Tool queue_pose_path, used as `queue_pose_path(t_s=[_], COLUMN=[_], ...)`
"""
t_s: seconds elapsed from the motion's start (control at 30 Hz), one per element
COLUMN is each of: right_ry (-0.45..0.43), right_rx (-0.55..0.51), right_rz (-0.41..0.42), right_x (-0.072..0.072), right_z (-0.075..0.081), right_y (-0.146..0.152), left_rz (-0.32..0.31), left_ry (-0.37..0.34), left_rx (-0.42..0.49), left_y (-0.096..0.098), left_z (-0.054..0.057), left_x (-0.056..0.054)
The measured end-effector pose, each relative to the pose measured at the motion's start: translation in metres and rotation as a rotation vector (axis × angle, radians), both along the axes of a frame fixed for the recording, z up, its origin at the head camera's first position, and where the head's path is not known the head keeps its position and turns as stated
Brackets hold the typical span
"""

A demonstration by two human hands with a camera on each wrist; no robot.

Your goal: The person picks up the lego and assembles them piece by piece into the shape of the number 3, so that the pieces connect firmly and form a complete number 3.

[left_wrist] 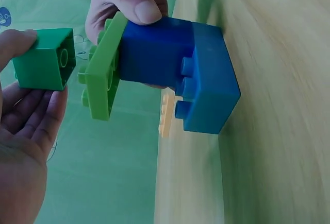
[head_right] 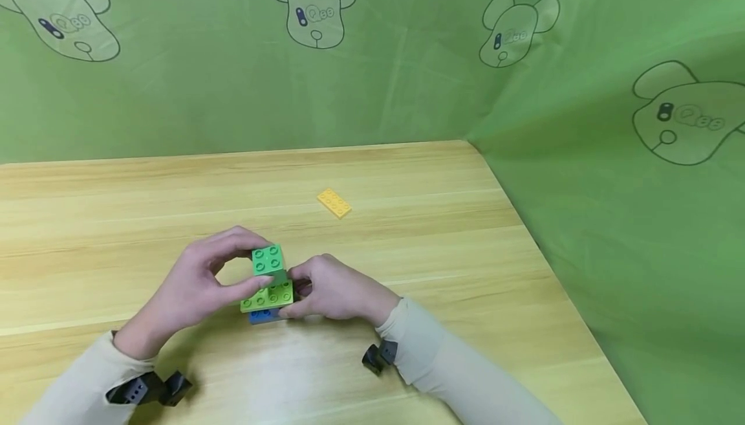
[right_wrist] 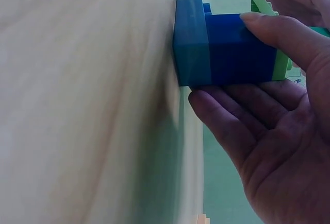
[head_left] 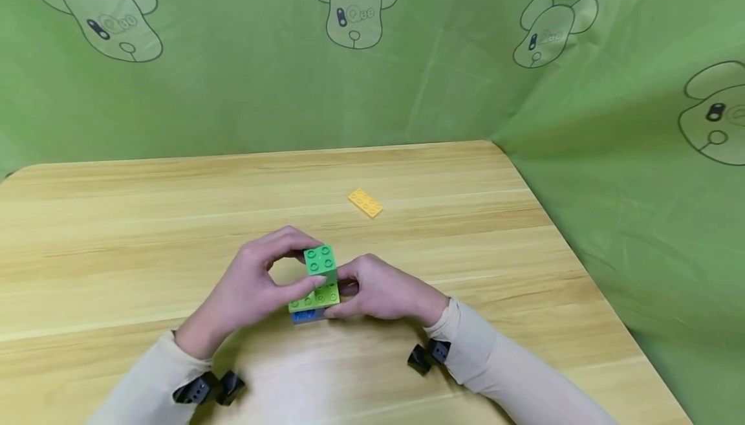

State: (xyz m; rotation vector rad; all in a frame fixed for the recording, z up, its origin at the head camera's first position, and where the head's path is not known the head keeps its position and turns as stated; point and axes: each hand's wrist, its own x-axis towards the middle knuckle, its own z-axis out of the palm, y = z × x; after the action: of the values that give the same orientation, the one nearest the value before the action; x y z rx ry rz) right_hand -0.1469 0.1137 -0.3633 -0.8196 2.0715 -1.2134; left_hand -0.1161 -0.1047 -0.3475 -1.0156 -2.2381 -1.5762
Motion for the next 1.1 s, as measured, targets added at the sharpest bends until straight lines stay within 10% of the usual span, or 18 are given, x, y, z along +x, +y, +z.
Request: queue_pose_path(t_s=[1.1], right_ry=[0.038], right_rx=[0.03], right_rz=[-0.012], right_x=[0.0], right_z=[0.0], right_y=[-0.002], left_rz=[-0.049], left_ry=[-0.015], left_rx=[-0.056], left_y=[0.0], left_z=[-0.014], left_x=[0.007])
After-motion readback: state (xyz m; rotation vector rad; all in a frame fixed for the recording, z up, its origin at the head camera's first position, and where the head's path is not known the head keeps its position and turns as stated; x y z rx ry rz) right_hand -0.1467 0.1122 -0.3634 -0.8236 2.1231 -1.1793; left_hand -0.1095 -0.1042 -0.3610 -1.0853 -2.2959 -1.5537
